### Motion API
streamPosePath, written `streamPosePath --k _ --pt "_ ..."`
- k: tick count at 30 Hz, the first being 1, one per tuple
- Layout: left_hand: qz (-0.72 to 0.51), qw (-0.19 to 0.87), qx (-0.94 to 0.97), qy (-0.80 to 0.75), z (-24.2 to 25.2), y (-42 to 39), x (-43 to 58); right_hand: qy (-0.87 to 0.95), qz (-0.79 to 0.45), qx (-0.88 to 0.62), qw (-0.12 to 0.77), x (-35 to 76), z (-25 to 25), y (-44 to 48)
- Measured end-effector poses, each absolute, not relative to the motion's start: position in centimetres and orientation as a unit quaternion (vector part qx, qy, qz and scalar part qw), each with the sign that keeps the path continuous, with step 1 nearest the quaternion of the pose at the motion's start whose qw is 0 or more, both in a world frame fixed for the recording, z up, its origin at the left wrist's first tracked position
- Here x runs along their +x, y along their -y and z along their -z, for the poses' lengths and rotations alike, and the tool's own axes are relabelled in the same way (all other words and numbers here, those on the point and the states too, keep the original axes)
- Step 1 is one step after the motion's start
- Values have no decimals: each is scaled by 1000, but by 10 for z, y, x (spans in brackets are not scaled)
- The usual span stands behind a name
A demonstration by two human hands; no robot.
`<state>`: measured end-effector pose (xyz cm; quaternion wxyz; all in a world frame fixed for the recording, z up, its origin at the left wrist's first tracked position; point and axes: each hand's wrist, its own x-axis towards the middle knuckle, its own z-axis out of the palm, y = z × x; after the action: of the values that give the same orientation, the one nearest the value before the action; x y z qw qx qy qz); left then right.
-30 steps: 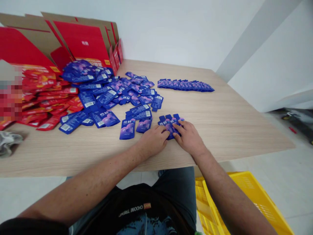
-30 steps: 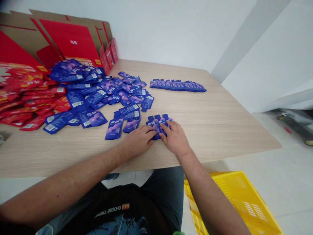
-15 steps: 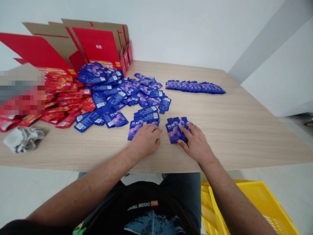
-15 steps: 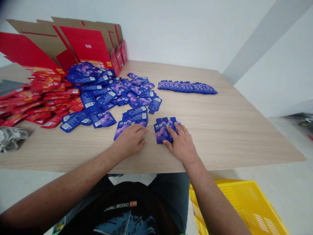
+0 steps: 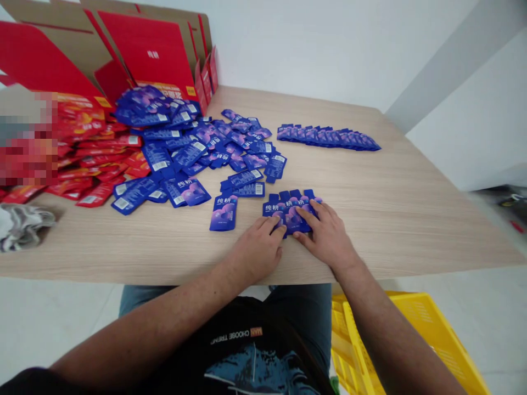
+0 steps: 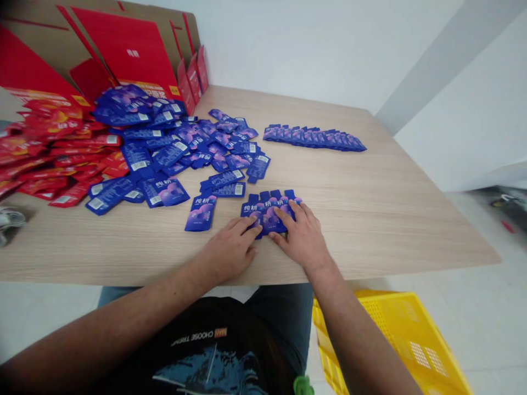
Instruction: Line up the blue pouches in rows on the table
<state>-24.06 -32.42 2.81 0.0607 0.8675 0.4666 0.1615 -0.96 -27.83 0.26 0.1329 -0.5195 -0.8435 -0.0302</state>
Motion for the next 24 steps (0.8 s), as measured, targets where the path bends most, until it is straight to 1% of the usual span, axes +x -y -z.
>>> streamPosePath --k 4,10,14,16,20,24 --pt "-169 60 880 -440 -26 321 -229 843 28 -523 124 -12 -7 280" --pt "-161 77 878 -445 -24 314 -228 840 30 -529 116 -14 -11 282" --pt "-157 89 881 -437 -35 308 -237 843 33 -522 125 -12 -10 281" --pt "-153 72 879 -446 -44 297 -247 843 34 -519 134 -11 -8 280" --pt "-92 22 871 -483 -57 252 -272 843 33 -515 153 -8 -4 278" --pt "-5 32 851 -524 -53 207 -292 843 27 -514 160 -7 -3 277"
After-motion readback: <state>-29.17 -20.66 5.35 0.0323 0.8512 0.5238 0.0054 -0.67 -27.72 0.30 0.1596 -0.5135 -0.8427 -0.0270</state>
